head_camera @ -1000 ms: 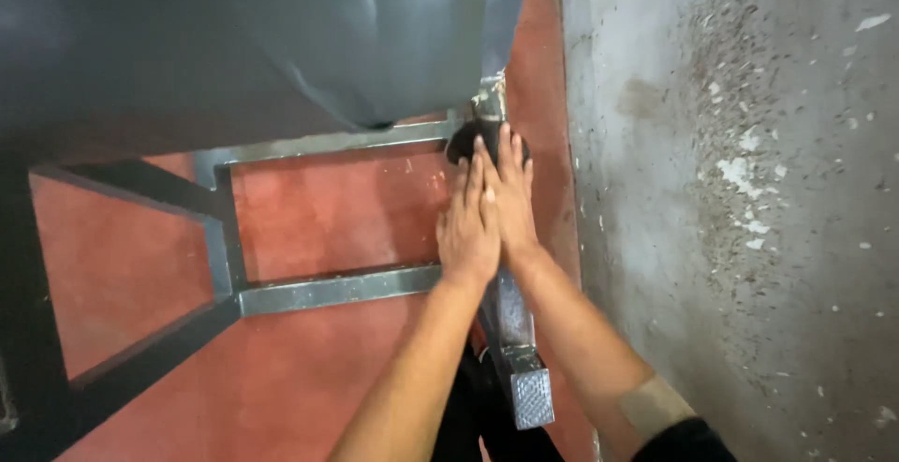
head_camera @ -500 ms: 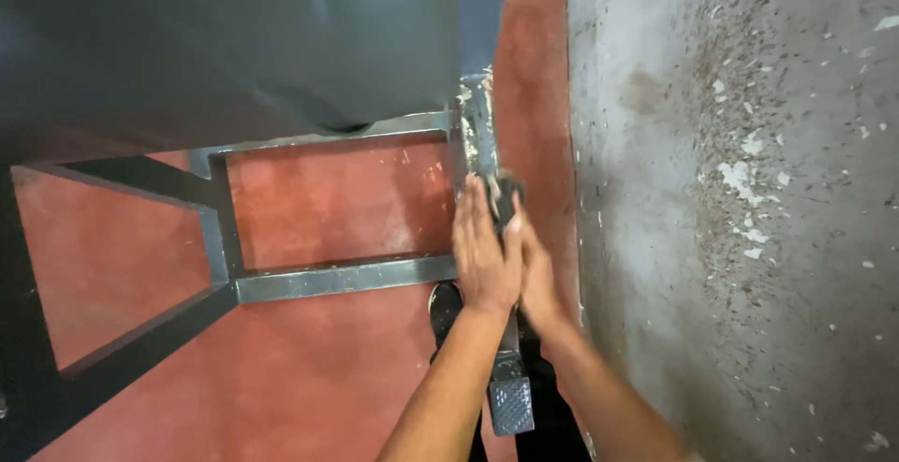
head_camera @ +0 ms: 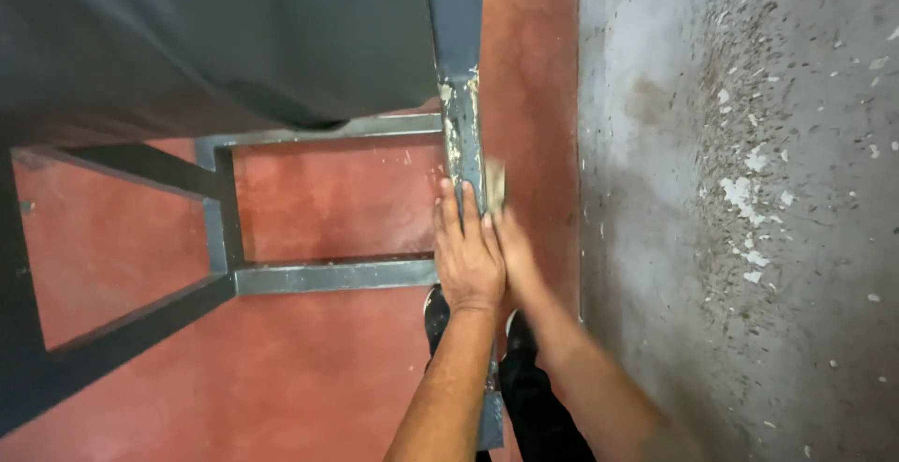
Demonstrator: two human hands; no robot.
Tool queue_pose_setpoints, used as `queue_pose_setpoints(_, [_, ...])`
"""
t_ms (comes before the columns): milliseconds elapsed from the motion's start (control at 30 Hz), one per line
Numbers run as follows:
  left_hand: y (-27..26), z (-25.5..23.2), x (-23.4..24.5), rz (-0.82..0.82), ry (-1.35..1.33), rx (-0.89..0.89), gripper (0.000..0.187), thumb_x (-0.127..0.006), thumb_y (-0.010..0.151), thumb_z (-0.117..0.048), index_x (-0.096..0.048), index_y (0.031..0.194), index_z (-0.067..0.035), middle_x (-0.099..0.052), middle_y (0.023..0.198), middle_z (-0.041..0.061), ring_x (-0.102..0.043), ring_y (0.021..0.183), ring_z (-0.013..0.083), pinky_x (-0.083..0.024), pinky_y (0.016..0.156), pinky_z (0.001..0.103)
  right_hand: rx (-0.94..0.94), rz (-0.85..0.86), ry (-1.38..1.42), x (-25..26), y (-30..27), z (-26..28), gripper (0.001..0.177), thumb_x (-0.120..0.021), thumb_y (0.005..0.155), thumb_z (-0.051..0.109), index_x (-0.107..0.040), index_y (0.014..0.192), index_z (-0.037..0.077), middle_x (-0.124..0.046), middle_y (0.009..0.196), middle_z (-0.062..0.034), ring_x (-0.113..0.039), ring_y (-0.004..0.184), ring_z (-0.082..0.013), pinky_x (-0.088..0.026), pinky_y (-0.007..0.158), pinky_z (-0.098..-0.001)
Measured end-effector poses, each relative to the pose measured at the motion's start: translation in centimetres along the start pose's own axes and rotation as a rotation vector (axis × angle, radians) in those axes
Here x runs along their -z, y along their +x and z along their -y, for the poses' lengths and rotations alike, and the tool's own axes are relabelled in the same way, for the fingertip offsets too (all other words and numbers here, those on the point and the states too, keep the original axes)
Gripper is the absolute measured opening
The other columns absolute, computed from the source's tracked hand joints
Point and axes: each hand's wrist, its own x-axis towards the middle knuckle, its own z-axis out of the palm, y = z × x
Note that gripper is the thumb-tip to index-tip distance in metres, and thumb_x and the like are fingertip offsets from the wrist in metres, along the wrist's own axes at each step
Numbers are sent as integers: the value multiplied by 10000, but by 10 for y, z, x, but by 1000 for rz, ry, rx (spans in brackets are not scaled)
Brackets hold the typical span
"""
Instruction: Cleaning a weight-training bench with a cloth.
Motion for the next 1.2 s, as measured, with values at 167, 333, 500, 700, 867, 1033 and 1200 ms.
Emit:
queue_pose_setpoints(167, [1,-8,9,2,-86,88,585,-500,1050,-310,-366,1591,-129,-267,1676,201,-404,1457,432,-429,1125,479,-450,37,447,2,-148,17,476,-466,1021,373,-561,1394,94,-664,1236,-47,-623,1078,-171,-505,935,-342])
queue_pose_setpoints(333, [-1,-1,4,-49,-147,84,568,-503,1065,-321,-380,1586,-132,-332,1651,193,-444,1448,418,-485,1084,462,-396,-10,309,-7,-189,39,444,-465,1051,308,-580,1384,38,-675,1222,-49,-628,1087,-149,-494,942,-300])
queue_pose_setpoints(500, [-4,7,4,-75,-248,57,525,-482,1085,-290,-403,1585,-152,-366,1657,167,-446,1475,383,-471,1126,454,-196,-50,242,-18,-165,32,397,-449,1096,217,-539,1449,60,-599,1043,-22,-501,876,-134,-442,769,-286])
queue_pose_setpoints(700, [-4,16,6,35,-344,122,598,-483,1039,-308,-321,1603,-192,-326,1676,120,-438,1446,362,-410,1118,452,17,-68,-40,-12,-161,26,324,-495,1120,206,-619,1336,-1,-668,1152,-82,-577,1044,-156,-500,962,-310])
queue_pose_setpoints(867, [-17,62,-26,64,-483,22,696,-491,1048,-328,-176,1650,-175,-291,1678,150,-355,1501,376,-321,1189,459,112,-15,-161,-17,-211,93,506,-541,1020,155,-454,1513,81,-493,1557,-117,-433,1439,-214,-336,1154,-331])
queue_pose_setpoints(1033, [-65,96,-12,437,-889,369,750,-486,963,-452,-269,1621,-166,-433,1602,98,-466,1444,272,-384,1145,389,257,49,-654,-26,-223,112,522,-615,967,138,-524,1481,116,-417,1594,-208,-340,1523,-339,-319,1192,-390])
queue_pose_setpoints(1200, [-96,85,46,41,-1191,475,820,-460,998,-628,-410,1553,-27,-445,1614,152,-415,1494,266,-327,1200,368,494,-128,-721,-70,-190,145,522,-594,983,85,-506,1496,119,-401,1599,-247,-307,1515,-435,-312,1205,-427])
